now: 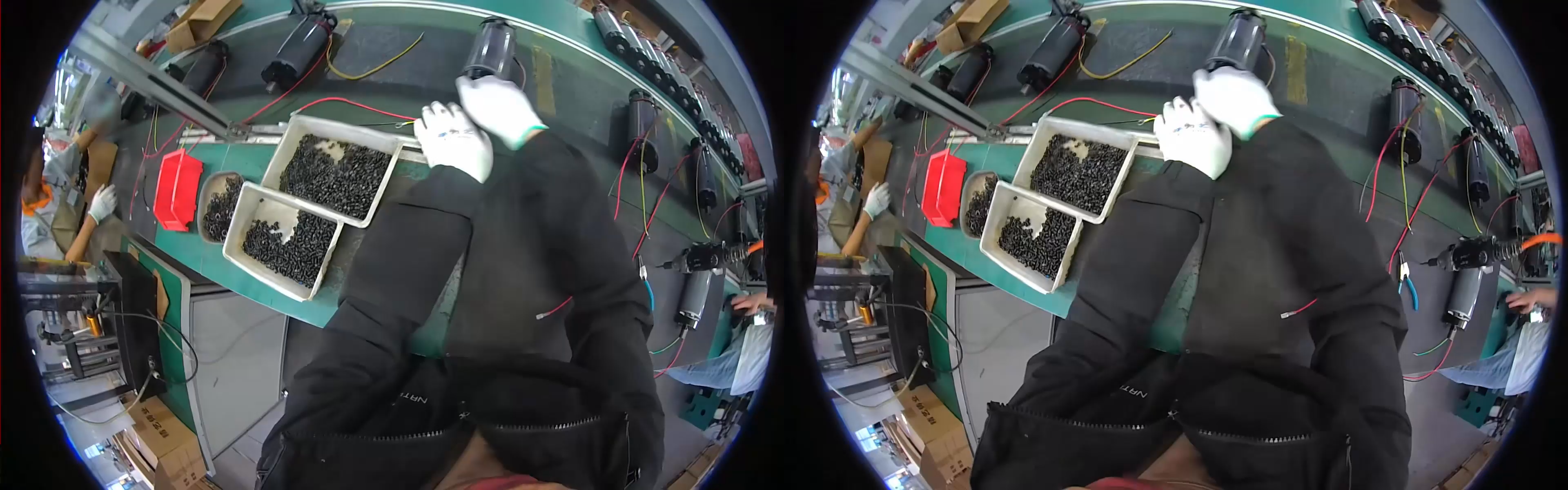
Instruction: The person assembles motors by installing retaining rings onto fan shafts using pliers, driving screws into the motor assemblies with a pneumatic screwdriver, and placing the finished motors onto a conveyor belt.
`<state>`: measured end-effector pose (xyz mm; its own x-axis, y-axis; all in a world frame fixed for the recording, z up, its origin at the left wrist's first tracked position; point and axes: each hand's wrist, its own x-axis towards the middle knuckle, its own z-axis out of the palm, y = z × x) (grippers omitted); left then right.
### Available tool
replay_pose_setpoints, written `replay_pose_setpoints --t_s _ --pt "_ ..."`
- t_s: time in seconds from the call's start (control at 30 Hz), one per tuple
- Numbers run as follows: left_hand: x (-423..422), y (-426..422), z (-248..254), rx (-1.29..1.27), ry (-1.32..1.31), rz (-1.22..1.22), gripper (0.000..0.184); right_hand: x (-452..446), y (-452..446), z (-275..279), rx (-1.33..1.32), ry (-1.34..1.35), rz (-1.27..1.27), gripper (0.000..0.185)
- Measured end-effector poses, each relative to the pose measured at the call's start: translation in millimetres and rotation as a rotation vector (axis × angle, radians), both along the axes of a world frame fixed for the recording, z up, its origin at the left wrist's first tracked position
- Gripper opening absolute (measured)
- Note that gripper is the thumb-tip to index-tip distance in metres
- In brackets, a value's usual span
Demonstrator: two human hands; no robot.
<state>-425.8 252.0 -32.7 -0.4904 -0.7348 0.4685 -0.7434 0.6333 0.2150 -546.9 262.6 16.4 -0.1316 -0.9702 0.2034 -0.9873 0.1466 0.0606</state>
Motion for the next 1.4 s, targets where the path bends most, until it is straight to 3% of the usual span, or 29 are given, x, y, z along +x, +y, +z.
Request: replay_pose_setpoints --t_s 0.1,0.13,0.23,0.33,0.47,0.5,0.53,0.57,0.6,0.63,0.67,0.7,0.73,0.77,0.8,0.83,0.87,0.9,0.93,1.0,1.07,1.1,1.13,1.17,1.2,1.27,1.3,1.37,1.4 --pt "-8 -21 -24 -0.019 -0.141 -0.115 0.054 29 -19 3 0.008 -0.245 -0.173 0.035" --pt "-7 -21 -21 -0.025 -0.168 -0.149 0.053 37 -20 14 -0.012 -0.5 -0.31 0.03" --pt "9 -19 9 0.044 -0.055 -0.054 0.051 -8 -51 -52 -0.157 -0.96 0.079 0.028" --pt "5 -36 5 0.079 0.015 -0.102 0.051 -11 -57 -59 -0.284 -0.925 0.019 0.027" --pt "5 -17 18 0.117 -0.185 -0.182 0.047 4 -12 15 -0.231 -0.817 -0.429 0.046" --pt "3 -9 18 0.076 -0.146 -0.179 0.04 0 2 34 -0.244 -0.7 -0.39 0.048" --pt "-5 -7 20 0.135 -0.173 -0.238 0.037 -10 19 43 -0.334 -0.682 -0.197 0.049" --pt "-12 -4 24 0.191 -0.197 -0.295 0.034 -14 36 61 -0.294 -0.842 -0.21 0.043" --pt "-11 20 43 0.169 -0.145 -0.375 0.031 -33 46 59 -0.277 -1.019 -0.056 0.039" --pt "-11 41 62 0.259 -0.093 -0.552 0.031 -21 67 82 -0.225 -1.009 -0.004 0.039" --pt "-5 74 72 0.245 0.029 -0.657 0.029 -17 78 85 -0.185 -0.763 -0.009 0.033" --pt "-8 110 61 0.242 0.167 -0.791 0.028 -11 91 92 -0.111 -0.78 -0.031 0.029" --pt "15 148 70 0.347 0.231 -0.852 0.029 -5 106 92 -0.154 -0.494 0.152 0.025" --pt "41 185 68 0.298 0.227 -0.901 0.03 5 123 84 -0.198 -0.215 0.339 0.022" --pt "77 213 70 0.567 0.223 -0.886 0.036 23 139 74 -0.168 -0.228 0.242 0.017" --pt "108 224 67 0.694 0.026 -1.016 0.041 40 156 65 -0.136 -0.237 0.145 0.014" --pt "144 219 59 0.735 0.025 -1.203 0.043 87 167 82 -0.032 -0.469 -0.208 0.018" --pt "175 212 41 0.671 0.189 -1.348 0.047 107 180 74 -0.056 -0.484 -0.242 0.022" --pt "189 179 70 1.013 -0.118 -1.425 0.054 124 191 66 -0.032 -0.511 -0.268 0.021" --pt "232 134 85 0.846 0.081 -1.144 0.051 156 207 41 -0.128 -0.403 -0.253 0.015" --pt "242 80 141 0.74 -0.278 -0.701 0.035 179 219 16 -0.114 -0.482 -0.326 0.014" --pt "262 45 125 0.212 -0.426 -0.817 0.026 184 221 8 -0.124 -0.514 -0.356 0.014" --pt "262 16 133 0.085 -0.509 -0.682 0.019 189 221 7 -0.079 -0.593 -0.395 0.013" --pt "254 -12 121 0.301 -0.335 -0.304 0.019 188 221 6 -0.08 -0.778 -0.396 0.012" --pt "250 -44 112 0.315 -0.277 -0.264 0.024 186 222 8 -0.077 -0.962 -0.399 0.012" --pt "235 -104 69 0.043 -0.241 -0.35 0.034 173 233 20 0.039 -1.434 -0.444 0.024" --pt "218 -110 71 0.157 -0.34 -0.309 0.036 165 245 25 0.027 -1.528 -0.378 0.032" --pt "194 -119 63 0.065 -0.413 -0.234 0.031 141 279 52 0.094 -1.432 -0.364 0.036" --pt "188 -130 54 0.009 -0.392 -0.259 0.03 134 301 59 -0.149 -1.373 -0.366 0.039"
